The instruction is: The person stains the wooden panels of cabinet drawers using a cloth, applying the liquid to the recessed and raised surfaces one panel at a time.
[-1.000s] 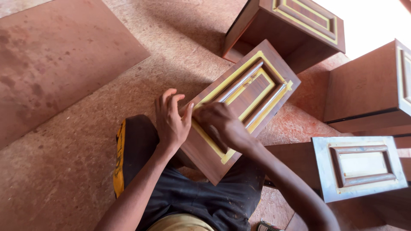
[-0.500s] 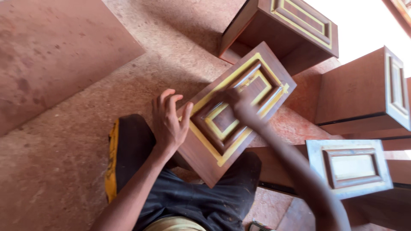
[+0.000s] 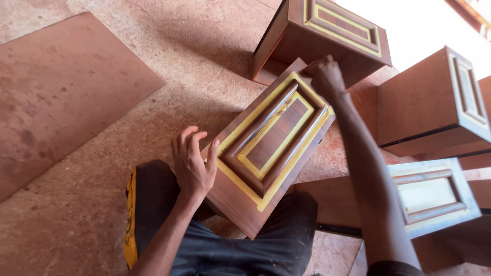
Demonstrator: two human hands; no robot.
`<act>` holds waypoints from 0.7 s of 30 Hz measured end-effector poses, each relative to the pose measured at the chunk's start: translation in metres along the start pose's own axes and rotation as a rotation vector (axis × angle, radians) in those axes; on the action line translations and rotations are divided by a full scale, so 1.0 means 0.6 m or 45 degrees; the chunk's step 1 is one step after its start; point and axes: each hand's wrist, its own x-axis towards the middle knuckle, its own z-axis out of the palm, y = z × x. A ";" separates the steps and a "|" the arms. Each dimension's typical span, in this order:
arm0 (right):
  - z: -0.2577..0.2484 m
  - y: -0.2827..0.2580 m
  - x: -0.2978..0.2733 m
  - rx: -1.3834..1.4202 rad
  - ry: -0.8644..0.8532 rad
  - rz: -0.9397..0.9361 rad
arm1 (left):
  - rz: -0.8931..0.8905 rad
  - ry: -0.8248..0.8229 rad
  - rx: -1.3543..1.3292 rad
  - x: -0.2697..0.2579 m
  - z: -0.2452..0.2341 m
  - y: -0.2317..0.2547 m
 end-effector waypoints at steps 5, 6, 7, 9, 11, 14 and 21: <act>0.001 -0.024 -0.048 -0.353 -0.244 -0.186 | -0.019 -0.013 -0.021 -0.009 0.006 -0.004; 0.003 -0.044 -0.057 -0.435 -0.361 -0.202 | -0.024 -0.017 -0.037 -0.008 0.005 -0.003; 0.005 -0.069 -0.069 -0.433 -0.314 -0.214 | -0.015 -0.017 -0.027 -0.007 0.004 0.000; 0.005 -0.141 -0.093 -0.425 -0.206 -0.261 | -0.001 0.005 0.006 -0.003 -0.002 0.003; -0.003 -0.226 -0.137 -0.191 -0.683 0.130 | -0.024 -0.016 -0.003 0.000 -0.008 0.005; -0.023 -0.336 -0.229 -0.272 -0.267 -0.646 | -0.021 -0.036 -0.010 -0.004 -0.007 0.009; -0.041 -0.206 -0.143 -0.112 -0.336 -0.312 | 0.001 -0.007 0.048 -0.004 0.008 -0.008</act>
